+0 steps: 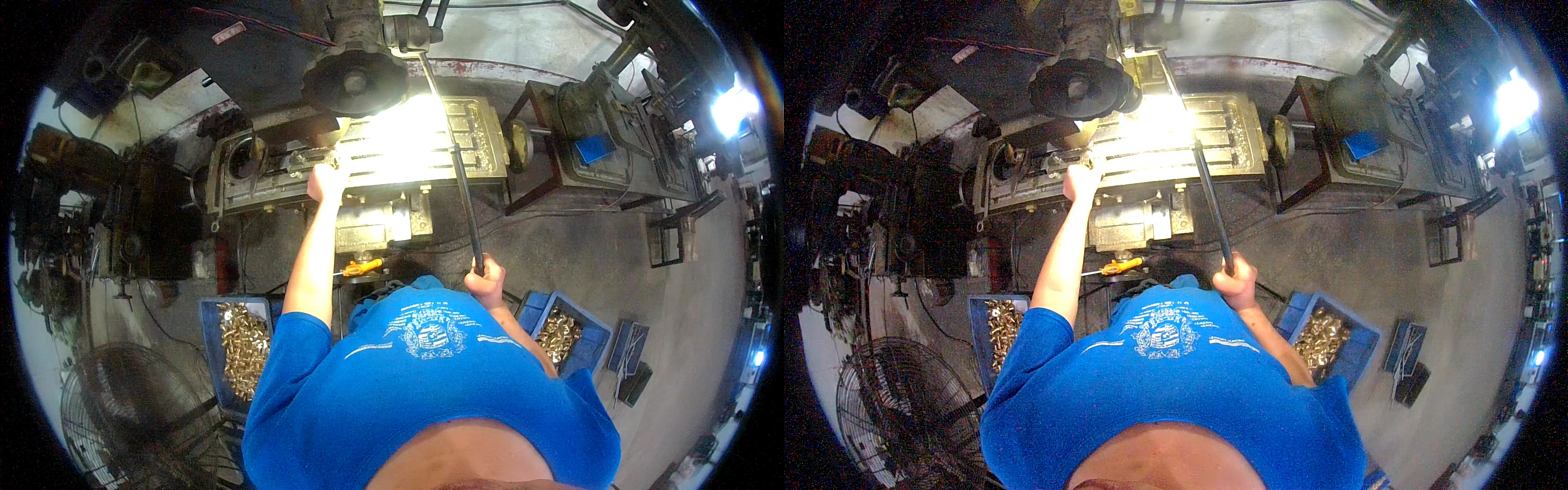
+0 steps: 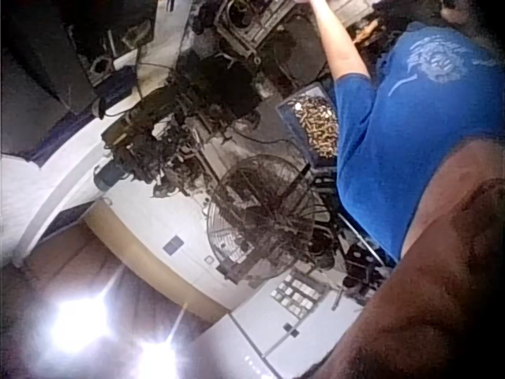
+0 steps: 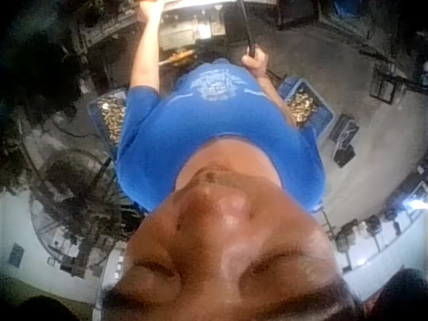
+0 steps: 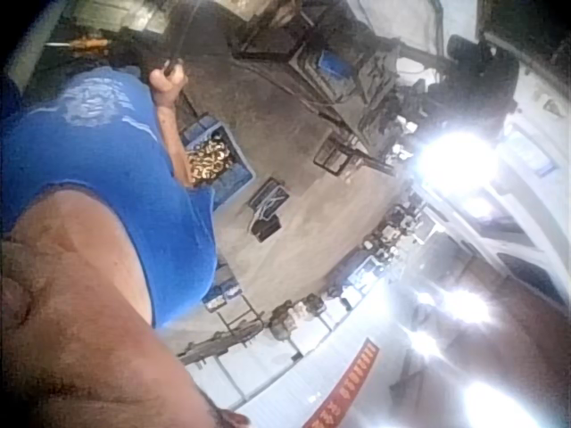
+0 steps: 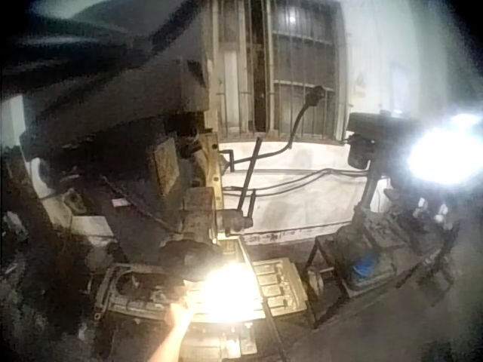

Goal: The person repeatedly picks small brass parts from a blue bin, places each part into a milling machine vise, operates the machine with a lever, then removes the part and returns it to the bin. The cycle repeats continuously throughout the clip.

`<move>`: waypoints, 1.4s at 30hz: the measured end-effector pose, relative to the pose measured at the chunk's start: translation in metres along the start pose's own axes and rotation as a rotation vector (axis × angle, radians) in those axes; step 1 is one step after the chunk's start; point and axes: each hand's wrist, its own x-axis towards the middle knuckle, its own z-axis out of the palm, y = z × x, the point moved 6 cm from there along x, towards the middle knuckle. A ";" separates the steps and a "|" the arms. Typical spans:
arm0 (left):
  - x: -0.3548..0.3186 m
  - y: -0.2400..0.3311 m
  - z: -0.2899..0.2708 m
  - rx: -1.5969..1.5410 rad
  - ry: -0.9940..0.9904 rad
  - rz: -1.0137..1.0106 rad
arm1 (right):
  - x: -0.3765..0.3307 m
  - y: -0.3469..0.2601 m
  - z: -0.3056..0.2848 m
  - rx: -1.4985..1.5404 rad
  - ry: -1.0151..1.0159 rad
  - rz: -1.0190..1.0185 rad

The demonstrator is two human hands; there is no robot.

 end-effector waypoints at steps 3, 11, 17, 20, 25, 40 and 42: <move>-0.002 0.003 -0.002 0.001 -0.003 -0.003 | 0.000 -0.001 0.000 0.006 -0.002 -0.001; 0.001 -0.001 0.002 -0.001 0.021 0.015 | 0.001 -0.003 0.000 0.022 -0.017 0.012; -0.001 0.002 -0.001 -0.032 0.006 -0.001 | 0.002 -0.003 0.000 -0.046 0.015 -0.038; 0.000 0.000 -0.001 -0.019 0.020 -0.002 | 0.001 -0.010 0.000 -0.067 0.018 -0.056; 0.000 0.001 -0.001 -0.012 0.006 -0.007 | 0.002 -0.003 0.000 -0.023 0.007 -0.023; 0.005 -0.006 0.007 0.005 0.061 0.008 | 0.004 0.007 0.001 0.026 -0.007 -0.025; 0.005 -0.006 0.007 0.007 0.055 0.004 | 0.004 0.008 0.001 0.043 -0.015 -0.021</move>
